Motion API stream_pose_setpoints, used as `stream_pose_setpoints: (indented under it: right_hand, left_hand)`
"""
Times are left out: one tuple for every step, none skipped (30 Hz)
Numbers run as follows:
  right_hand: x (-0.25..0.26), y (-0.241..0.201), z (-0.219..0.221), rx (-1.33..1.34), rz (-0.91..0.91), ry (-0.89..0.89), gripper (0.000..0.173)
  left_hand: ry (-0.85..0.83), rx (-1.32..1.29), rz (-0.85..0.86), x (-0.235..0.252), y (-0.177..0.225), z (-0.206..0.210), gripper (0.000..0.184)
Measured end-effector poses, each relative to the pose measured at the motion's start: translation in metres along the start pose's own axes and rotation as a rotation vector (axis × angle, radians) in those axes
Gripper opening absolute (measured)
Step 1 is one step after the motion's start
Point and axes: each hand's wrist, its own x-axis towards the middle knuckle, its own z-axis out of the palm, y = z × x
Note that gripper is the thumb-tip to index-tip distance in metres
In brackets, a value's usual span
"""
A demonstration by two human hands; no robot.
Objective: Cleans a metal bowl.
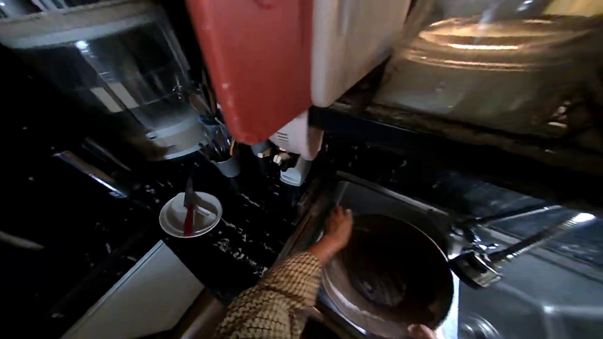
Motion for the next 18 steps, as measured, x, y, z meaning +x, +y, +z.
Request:
stream_pose_setpoints:
  right_hand:
    - [0.001, -0.002, 0.002, -0.017, -0.009, 0.042, 0.025]
    - [0.002, -0.004, 0.004, -0.035, -0.019, 0.076, 0.032]
    - [0.003, -0.007, 0.003, -0.052, -0.019, 0.091, 0.039]
    - [0.006, -0.011, 0.003, -0.049, -0.016, 0.117, 0.041]
    - [0.009, -0.014, 0.003, -0.021, -0.009, 0.139, 0.038]
    - [0.012, -0.015, 0.002, 0.021, -0.004, 0.151, 0.038]
    - [0.014, -0.014, -0.001, 0.061, -0.001, 0.144, 0.046]
    - [0.017, -0.013, -0.003, 0.084, 0.001, 0.139, 0.06]
    - [0.019, -0.012, -0.004, 0.097, 0.008, 0.14, 0.072]
    - [0.02, -0.011, -0.006, 0.108, 0.017, 0.125, 0.084]
    - [0.02, -0.01, -0.007, 0.12, 0.027, 0.11, 0.088]
    - [0.02, -0.009, -0.008, 0.128, 0.039, 0.088, 0.093]
    - [0.02, -0.007, -0.01, 0.129, 0.05, 0.069, 0.097]
    - [0.02, -0.003, -0.013, 0.115, 0.064, 0.062, 0.099]
    - [0.021, 0.0, -0.017, 0.11, 0.086, 0.05, 0.102]
    - [0.02, 0.003, -0.019, 0.105, 0.107, 0.044, 0.102]
    - [0.018, 0.005, -0.02, 0.104, 0.131, 0.034, 0.1]
    - [0.016, 0.007, -0.021, 0.104, 0.151, 0.03, 0.1]
  left_hand:
    - [-0.088, 0.036, -0.05, -0.012, -0.014, 0.0, 0.058]
    - [-0.163, 0.073, -0.069, -0.031, -0.027, -0.001, 0.059]
    - [-0.209, 0.108, -0.065, -0.052, -0.038, -0.006, 0.055]
    - [-0.219, 0.12, -0.061, -0.072, -0.047, -0.013, 0.05]
    - [-0.201, 0.118, -0.077, -0.089, -0.055, -0.022, 0.045]
    - [-0.154, 0.125, -0.12, -0.103, -0.063, -0.032, 0.041]
    - [-0.094, 0.138, -0.188, -0.112, -0.072, -0.042, 0.039]
    - [-0.042, 0.168, -0.257, -0.118, -0.082, -0.05, 0.039]
    - [-0.008, 0.206, -0.308, -0.121, -0.094, -0.055, 0.039]
    - [-0.009, 0.242, -0.345, -0.123, -0.106, -0.06, 0.043]
    - [-0.039, 0.268, -0.368, -0.123, -0.114, -0.063, 0.049]
    - [-0.068, 0.286, -0.362, -0.122, -0.114, -0.067, 0.058]
    - [-0.082, 0.297, -0.325, -0.12, -0.105, -0.071, 0.064]
    - [-0.082, 0.284, -0.245, -0.117, -0.087, -0.073, 0.066]
    - [-0.09, 0.248, -0.13, -0.112, -0.066, -0.073, 0.063]
    - [-0.115, 0.202, 0.009, -0.101, -0.046, -0.069, 0.058]
    - [-0.152, 0.163, 0.153, -0.086, -0.025, -0.063, 0.052]
    - [-0.191, 0.142, 0.288, -0.068, -0.003, -0.055, 0.048]
